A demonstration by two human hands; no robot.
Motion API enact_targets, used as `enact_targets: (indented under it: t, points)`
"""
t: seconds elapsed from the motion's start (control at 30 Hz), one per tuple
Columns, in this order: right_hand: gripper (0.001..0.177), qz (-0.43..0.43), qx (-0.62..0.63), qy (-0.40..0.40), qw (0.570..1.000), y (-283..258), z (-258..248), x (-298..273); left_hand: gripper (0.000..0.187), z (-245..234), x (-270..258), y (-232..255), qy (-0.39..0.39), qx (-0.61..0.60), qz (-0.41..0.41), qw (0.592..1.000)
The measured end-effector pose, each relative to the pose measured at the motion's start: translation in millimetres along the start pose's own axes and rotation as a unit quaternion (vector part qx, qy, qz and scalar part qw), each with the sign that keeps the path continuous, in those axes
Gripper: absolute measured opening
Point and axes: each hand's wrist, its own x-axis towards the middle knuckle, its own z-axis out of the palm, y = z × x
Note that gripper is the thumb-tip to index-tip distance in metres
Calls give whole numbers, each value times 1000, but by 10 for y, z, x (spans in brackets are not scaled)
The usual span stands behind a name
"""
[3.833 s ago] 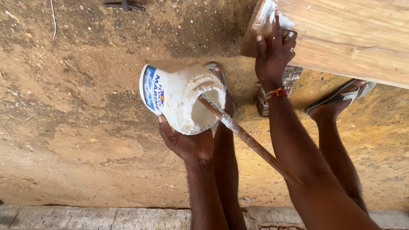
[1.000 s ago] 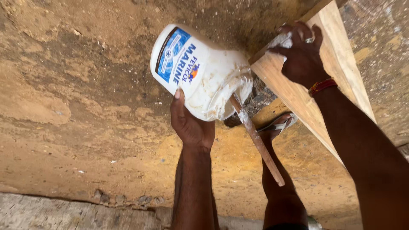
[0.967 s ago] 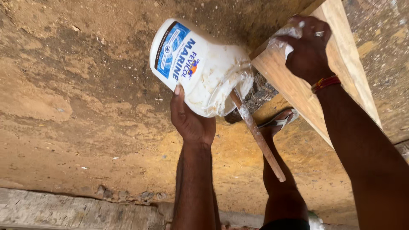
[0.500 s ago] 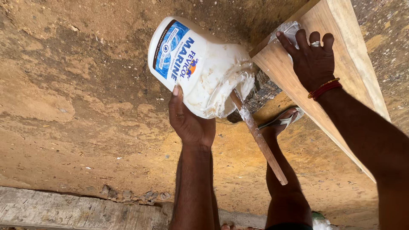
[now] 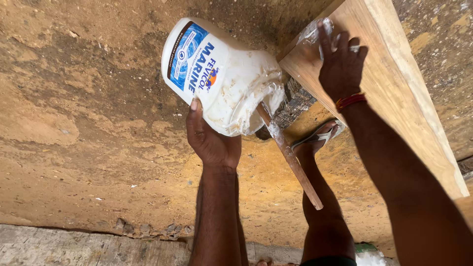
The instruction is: The person applies white adhesive from a container onto the edges and surfaces of wooden planks using a small stick. The person repeatedly dips the stick into the container and spreads the glue along the wood.
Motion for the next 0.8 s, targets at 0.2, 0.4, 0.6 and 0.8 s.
enact_targets:
  t: [0.2, 0.4, 0.6, 0.8]
  points:
    - [98, 48, 264, -57, 962, -298, -29, -351, 80, -17, -28, -66, -8, 26, 16, 1000]
    - [88, 64, 201, 9, 978, -179, -78, -241, 80, 27, -13, -128, -11, 44, 7, 999]
    - [90, 98, 148, -55, 983, -259, -124, -259, 80, 41, 8, -162, -31, 42, 16, 999]
    - [100, 112, 147, -31, 982, -600, 72, -255, 78, -80, -76, -163, -16, 59, 4, 998]
